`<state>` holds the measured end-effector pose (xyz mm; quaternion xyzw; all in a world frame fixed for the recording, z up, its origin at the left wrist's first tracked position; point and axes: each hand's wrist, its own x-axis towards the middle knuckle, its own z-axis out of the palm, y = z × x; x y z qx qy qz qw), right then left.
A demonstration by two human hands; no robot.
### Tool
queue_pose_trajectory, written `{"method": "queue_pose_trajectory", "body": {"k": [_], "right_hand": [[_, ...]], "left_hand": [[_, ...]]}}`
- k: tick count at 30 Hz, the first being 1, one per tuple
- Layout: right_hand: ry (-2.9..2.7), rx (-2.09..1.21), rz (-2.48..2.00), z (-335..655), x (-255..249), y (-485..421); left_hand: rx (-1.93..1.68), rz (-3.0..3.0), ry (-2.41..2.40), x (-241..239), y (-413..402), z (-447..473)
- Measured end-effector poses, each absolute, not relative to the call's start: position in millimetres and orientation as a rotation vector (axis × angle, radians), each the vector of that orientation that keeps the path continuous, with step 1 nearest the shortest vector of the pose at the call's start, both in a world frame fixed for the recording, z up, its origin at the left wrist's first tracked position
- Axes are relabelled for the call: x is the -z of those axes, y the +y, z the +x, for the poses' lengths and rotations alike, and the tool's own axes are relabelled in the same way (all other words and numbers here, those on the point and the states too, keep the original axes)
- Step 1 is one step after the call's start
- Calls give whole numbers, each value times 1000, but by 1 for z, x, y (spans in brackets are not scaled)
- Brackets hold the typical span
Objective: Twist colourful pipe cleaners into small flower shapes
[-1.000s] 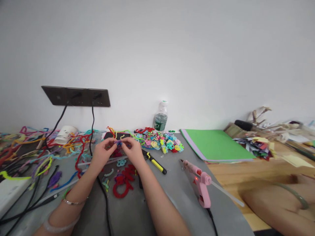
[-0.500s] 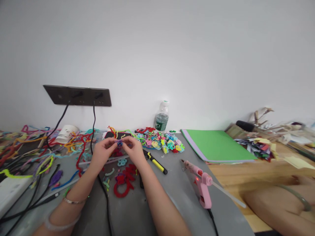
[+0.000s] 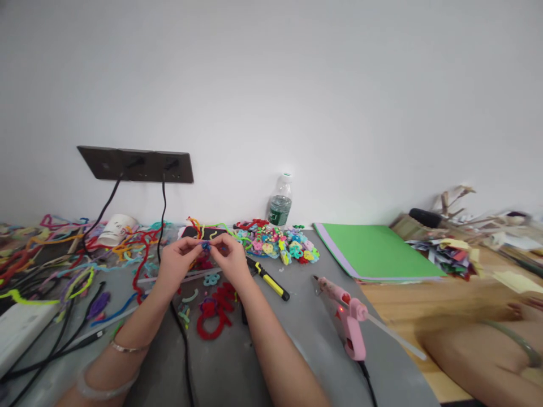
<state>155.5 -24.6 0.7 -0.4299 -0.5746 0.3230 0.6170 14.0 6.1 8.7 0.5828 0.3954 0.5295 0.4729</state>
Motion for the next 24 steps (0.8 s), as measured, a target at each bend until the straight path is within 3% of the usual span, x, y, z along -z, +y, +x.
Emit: {"method": "queue_pose_trajectory", "body": {"k": [7, 12, 24], "right_hand": [[-1279, -853, -992, 153, 2, -23], [-1302, -707, -962, 155, -5, -28], [-1429, -359, -979, 156, -15, -34]], "left_hand": [[-1328, 1595, 982, -6, 7, 11], [-1437, 1668, 903, -9, 4, 13], [-1192, 1016, 766, -11, 4, 18]]}}
